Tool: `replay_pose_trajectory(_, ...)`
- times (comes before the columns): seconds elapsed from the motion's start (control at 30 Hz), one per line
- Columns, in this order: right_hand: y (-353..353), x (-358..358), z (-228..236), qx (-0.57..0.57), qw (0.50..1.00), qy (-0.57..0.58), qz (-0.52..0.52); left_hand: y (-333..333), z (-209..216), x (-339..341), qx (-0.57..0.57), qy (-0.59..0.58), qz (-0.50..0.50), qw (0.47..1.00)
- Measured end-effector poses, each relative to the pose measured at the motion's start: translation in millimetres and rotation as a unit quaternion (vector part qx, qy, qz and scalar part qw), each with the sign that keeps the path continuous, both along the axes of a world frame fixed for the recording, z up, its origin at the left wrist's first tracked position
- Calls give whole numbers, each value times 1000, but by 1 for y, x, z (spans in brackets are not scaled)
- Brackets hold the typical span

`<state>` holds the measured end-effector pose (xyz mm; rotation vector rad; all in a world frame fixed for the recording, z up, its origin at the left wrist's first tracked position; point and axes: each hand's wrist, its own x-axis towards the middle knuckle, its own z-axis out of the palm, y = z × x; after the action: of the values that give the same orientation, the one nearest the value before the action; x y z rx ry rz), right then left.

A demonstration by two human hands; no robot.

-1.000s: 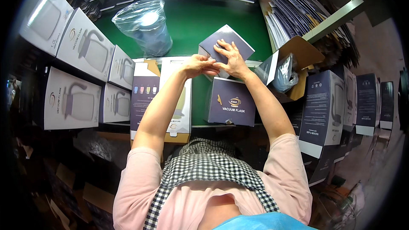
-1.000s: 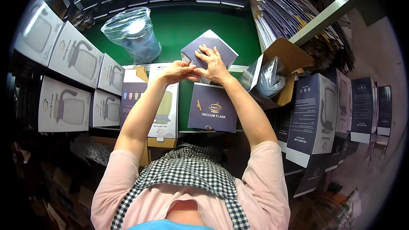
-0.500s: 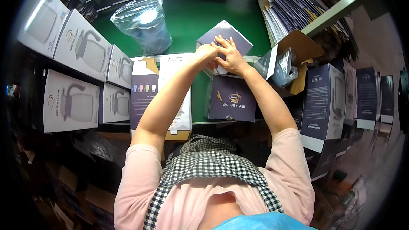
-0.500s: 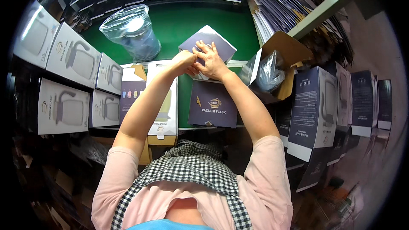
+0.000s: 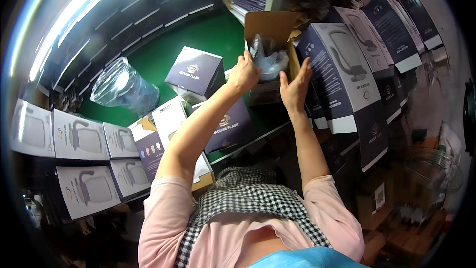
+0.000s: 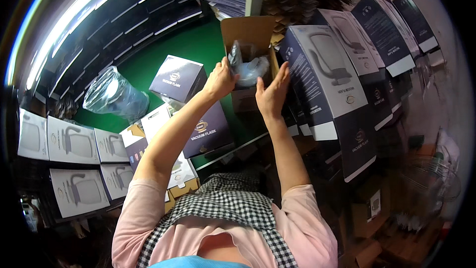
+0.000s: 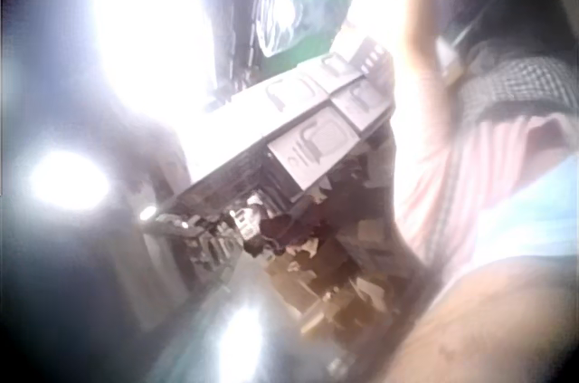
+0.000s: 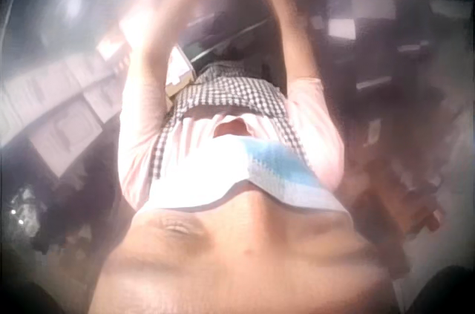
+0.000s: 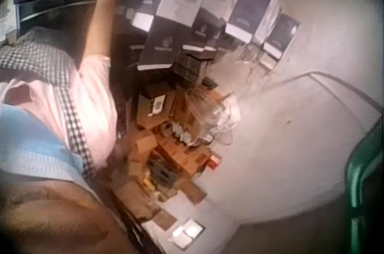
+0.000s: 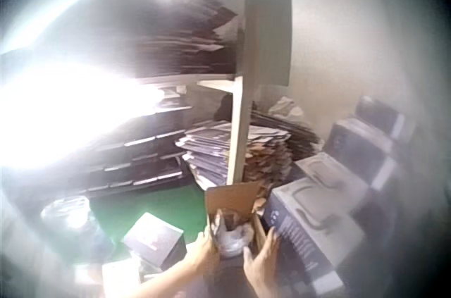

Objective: The person places vacuum flasks into individual product boxes and then stacks those boxes into larger shipping cartons.

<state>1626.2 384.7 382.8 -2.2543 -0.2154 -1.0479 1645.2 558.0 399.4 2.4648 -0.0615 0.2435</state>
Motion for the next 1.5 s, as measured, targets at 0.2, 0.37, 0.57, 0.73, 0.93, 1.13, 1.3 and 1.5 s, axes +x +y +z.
replay_pose_trajectory(0.2, -33, 27, 13, -61, 955, 156, 243, 22, -15, 9, 83, -45, 66, 993)
replay_pose_trajectory(0.37, 9, 75, -4, -214, 904, 305, 212, -1, -35, 34, 34, -43, 1, 998)
replay_pose_trajectory(0.57, -13, 123, -40, 364, 835, 311, 270, -40, -9, 24, 133, 23, -75, 988)
replay_pose_trajectory(0.73, 14, 112, 14, -22, 989, -132, -65, -44, -16, 34, 208, 39, -93, 973)
replay_pose_trajectory(0.93, -16, 70, -3, 165, 936, 116, 290, 16, -15, 46, -60, 102, -328, 937)
replay_pose_trajectory(1.13, -42, 32, -33, 111, 921, 198, 317, 52, -20, -2, -453, 179, -146, 861)
replay_pose_trajectory(1.3, -56, 43, -28, 1, 944, 166, 284, 35, -12, 1, -279, 118, -106, 947)
replay_pose_trajectory(1.5, -57, 31, -33, -36, 945, 173, 276, 32, -32, -12, 164, -152, -134, 965)
